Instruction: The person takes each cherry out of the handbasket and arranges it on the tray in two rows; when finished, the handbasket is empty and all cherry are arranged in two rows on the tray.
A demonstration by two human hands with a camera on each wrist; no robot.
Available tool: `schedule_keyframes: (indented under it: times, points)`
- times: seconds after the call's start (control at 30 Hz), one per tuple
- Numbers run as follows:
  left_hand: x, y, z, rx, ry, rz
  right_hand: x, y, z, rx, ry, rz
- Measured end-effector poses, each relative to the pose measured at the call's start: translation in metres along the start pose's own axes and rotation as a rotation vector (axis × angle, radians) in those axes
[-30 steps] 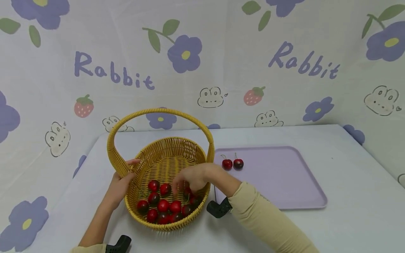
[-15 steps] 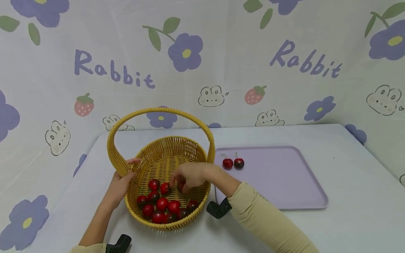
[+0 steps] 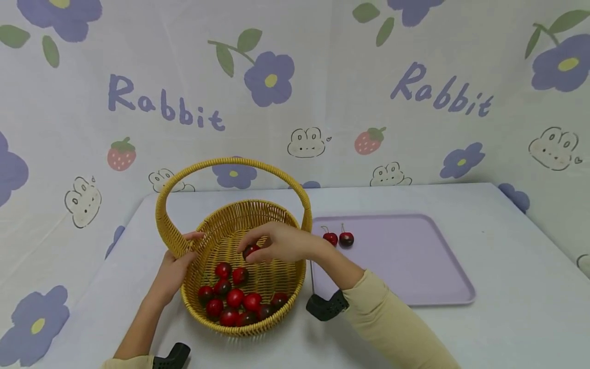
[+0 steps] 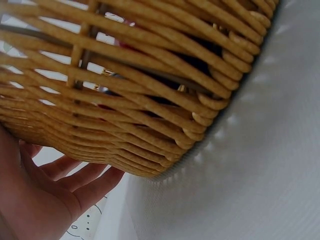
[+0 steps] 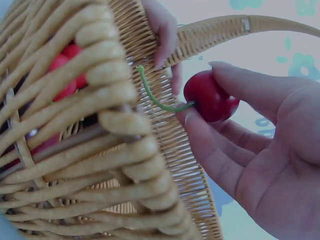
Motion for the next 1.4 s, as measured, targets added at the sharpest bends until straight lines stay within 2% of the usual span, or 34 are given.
schedule_keyframes:
  times: [0.13, 0.3, 0.43, 0.63, 0.93, 1.13, 1.4]
  points:
    - [0.0, 0.0, 0.001, 0.004, -0.001, 0.0, -0.008, -0.002, 0.0, 0.135, -0.005, -0.026]
    - [0.0, 0.0, 0.001, 0.009, -0.001, -0.002, -0.021, -0.005, 0.005, 0.243, -0.031, -0.018]
    - [0.0, -0.001, 0.0, 0.01, 0.005, -0.004, -0.034, -0.008, 0.009, 0.28, -0.021, -0.026]
    - [-0.002, -0.002, 0.0, 0.006, -0.001, -0.003, -0.053, -0.014, 0.006, 0.268, 0.027, -0.096]
    - [-0.001, -0.002, -0.006, 0.0, 0.02, 0.003, -0.086, -0.029, 0.003, 0.409, -0.036, -0.125]
    - [-0.001, -0.002, -0.008, 0.01, 0.009, 0.006, -0.108, -0.048, -0.009, 0.436, -0.056, -0.216]
    - [-0.003, 0.0, -0.007, 0.016, 0.001, 0.0, -0.133, -0.068, -0.024, 0.497, 0.044, -0.35]
Point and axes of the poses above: each hand's wrist, its own x-axis towards the middle knuckle, its own y-axis out of the palm, z = x × y, the point moved 8 cm from there along x, towards the middle knuckle, and after that the axes turned 4 degrees about -y, right-handed, at the moved point
